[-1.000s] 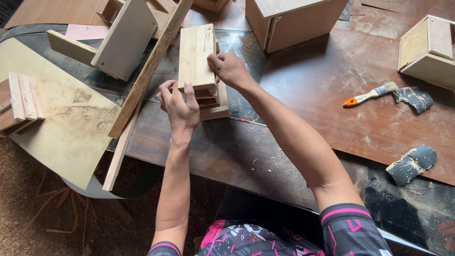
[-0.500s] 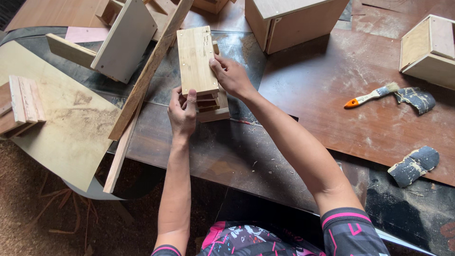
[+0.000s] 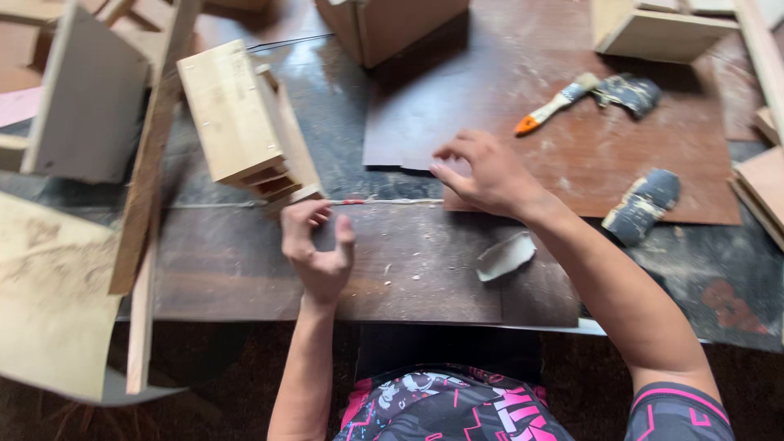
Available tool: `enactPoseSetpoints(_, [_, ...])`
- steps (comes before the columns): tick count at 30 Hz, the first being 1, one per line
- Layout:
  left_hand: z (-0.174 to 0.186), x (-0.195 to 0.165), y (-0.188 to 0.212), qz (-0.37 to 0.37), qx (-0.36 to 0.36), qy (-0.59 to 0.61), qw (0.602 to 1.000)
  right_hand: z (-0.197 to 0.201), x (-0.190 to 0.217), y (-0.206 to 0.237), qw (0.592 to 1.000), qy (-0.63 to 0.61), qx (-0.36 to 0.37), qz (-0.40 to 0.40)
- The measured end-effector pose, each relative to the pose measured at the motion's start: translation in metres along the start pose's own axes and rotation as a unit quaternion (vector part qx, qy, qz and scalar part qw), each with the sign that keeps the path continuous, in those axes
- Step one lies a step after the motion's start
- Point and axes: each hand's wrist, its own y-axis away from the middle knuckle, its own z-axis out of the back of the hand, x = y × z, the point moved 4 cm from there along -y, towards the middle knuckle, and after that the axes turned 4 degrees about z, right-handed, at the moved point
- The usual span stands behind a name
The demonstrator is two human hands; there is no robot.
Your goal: The person sands a rectangular wooden block by hand, rubbing a piece of sandpaper back and forth along its surface while holding the block steady with the other hand. They reposition the block and sand different faces, then set it down among other wooden parts on the workbench.
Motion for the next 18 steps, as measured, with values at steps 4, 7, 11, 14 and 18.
enactPoseSetpoints(4, [-0.067, -0.039, 0.027, -0.011, 0.209, -0.002, 0.978, 0.012, -0.035, 0.073, 0.995, -0.035, 0.083, -0.036])
enactPoseSetpoints(7, [-0.115, -0.071, 0.055, -0.063, 0.319, -0.028, 0.945, 0.018, -0.05, 0.118, 0.987, 0.018, 0.044, 0.15])
enactPoseSetpoints(11, [-0.179, -0.088, 0.077, -0.086, 0.368, -0.074, 0.923, 0.01, -0.089, 0.147, 0.977, 0.099, 0.015, 0.187])
enactPoseSetpoints(14, [-0.215, -0.086, 0.084, -0.055, 0.373, -0.107, 0.92, 0.012, -0.117, 0.154, 0.979, 0.114, -0.004, 0.172])
enactPoseSetpoints(18, [-0.255, -0.088, 0.082, -0.019, 0.383, -0.09, 0.919, 0.027, -0.147, 0.163, 0.978, 0.122, -0.038, 0.163])
